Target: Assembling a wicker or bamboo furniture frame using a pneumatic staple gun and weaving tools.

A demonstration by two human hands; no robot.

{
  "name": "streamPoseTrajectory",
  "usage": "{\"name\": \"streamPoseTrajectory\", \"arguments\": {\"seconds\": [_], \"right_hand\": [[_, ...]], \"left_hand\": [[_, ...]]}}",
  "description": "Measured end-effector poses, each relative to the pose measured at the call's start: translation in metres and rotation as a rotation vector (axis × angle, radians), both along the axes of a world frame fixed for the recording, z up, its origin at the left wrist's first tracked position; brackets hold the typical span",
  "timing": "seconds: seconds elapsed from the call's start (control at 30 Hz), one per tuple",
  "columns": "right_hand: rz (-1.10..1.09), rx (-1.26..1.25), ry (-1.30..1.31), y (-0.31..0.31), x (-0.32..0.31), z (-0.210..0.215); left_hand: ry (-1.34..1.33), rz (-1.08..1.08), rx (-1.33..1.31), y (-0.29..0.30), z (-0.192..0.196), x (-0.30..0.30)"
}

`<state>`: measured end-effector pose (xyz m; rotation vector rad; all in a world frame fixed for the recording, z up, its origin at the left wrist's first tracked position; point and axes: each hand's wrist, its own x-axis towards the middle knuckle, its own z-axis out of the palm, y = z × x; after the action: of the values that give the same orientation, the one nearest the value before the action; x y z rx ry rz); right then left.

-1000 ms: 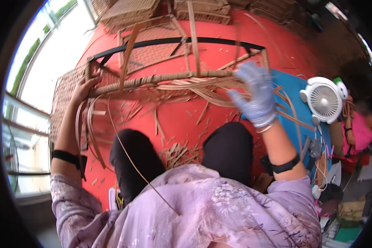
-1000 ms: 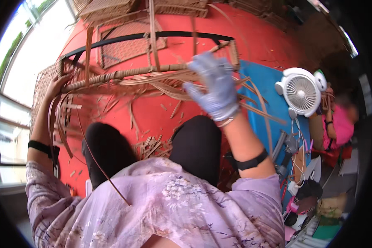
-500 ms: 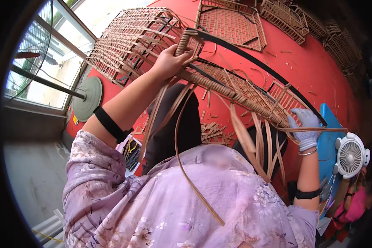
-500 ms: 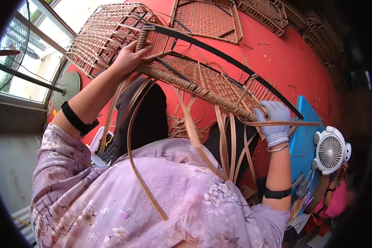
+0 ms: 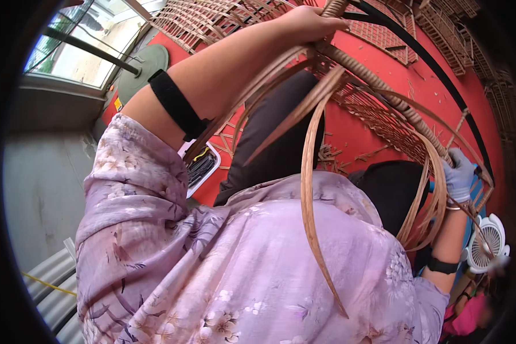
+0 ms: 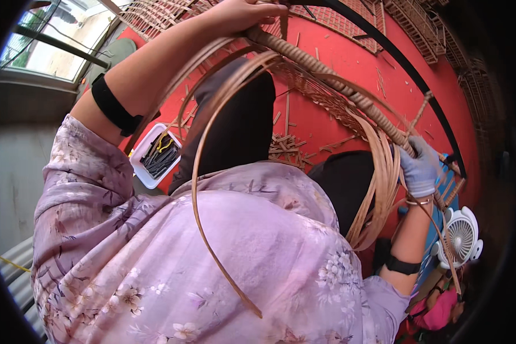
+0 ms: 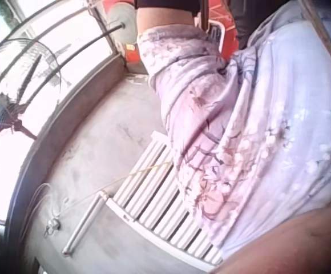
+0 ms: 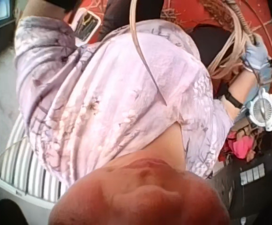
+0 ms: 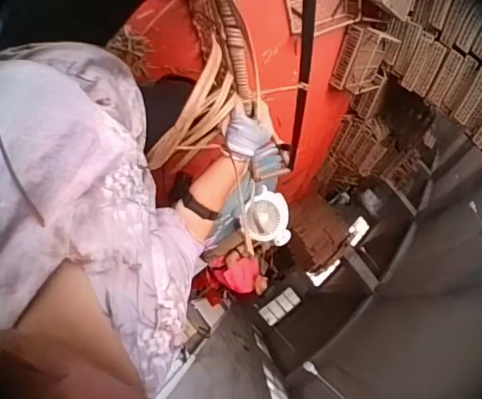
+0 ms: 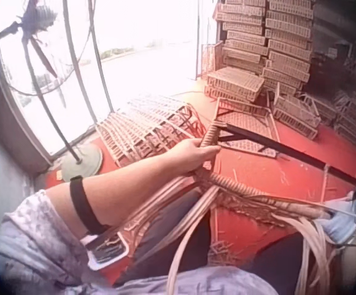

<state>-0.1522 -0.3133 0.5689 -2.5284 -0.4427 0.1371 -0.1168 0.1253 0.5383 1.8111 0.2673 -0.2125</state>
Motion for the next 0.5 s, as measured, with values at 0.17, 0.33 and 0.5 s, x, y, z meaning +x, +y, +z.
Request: {"name": "streamPoseTrajectory", "arguments": {"seconds": [0.17,0.33,0.5], "right_hand": [[-0.046,-0.012,-0.057,-0.015,0.032,-0.02],[-0.071,0.116,-0.026,-0.048,0.108,-0.031],[0.044,-0.155,-0.108,-0.057,0.162,-0.03]], "left_hand": [[-0.488,0.065,-0.102,0.021,-0.027,0.017],[-0.26,0.248,-0.031,0.062,-0.024,-0.063],[-0.246,0.367,0.063,0.067,-0.053,-0.134]]}}
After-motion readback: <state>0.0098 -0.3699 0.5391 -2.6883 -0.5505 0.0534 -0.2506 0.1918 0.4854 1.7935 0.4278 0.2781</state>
